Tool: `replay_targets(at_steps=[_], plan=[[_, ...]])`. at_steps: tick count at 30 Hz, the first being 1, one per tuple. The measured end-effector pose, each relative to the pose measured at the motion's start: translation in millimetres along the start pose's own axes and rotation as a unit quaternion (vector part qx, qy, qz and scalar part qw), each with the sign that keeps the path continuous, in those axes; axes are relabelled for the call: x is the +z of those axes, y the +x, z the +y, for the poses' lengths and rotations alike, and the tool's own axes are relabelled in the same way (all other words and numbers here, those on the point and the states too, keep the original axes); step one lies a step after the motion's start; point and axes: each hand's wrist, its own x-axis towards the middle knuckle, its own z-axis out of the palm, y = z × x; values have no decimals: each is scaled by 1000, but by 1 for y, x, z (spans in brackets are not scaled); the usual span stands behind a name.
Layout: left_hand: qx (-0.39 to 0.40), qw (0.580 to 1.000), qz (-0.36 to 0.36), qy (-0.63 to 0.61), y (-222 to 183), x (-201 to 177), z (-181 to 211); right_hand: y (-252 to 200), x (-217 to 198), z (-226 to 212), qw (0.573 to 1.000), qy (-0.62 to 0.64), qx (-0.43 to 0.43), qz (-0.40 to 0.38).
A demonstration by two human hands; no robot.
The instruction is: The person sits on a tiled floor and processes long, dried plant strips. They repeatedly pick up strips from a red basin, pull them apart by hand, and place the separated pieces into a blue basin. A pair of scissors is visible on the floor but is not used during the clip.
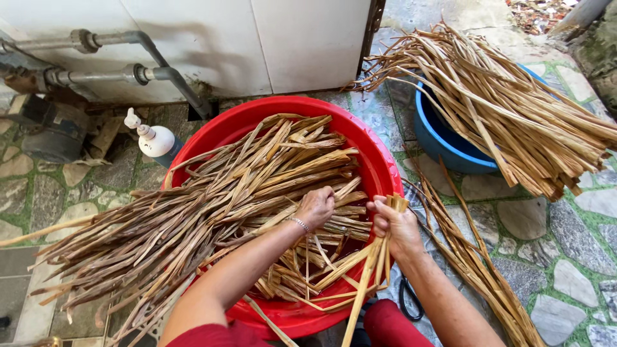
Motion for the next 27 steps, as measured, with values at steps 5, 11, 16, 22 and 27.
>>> replay_targets(at_steps=[5, 11, 16, 22, 27], plan=[[95, 984, 75, -134, -69, -13, 47, -9, 19, -13, 998, 43, -38, 13], [78, 953, 13, -292, -95, -22, 79, -16, 25, -21, 989, 45, -137, -37], [184, 952, 13, -246, -90, -32, 104, -29, 46, -25, 993, 12, -115, -6], [179, 962, 80, -191, -50, -16, 109, -36, 60, -47, 992, 51, -75, -88], [248, 959, 137, -1, -17, 4, 96, 14, 46, -23, 990, 84, -105, -43]])
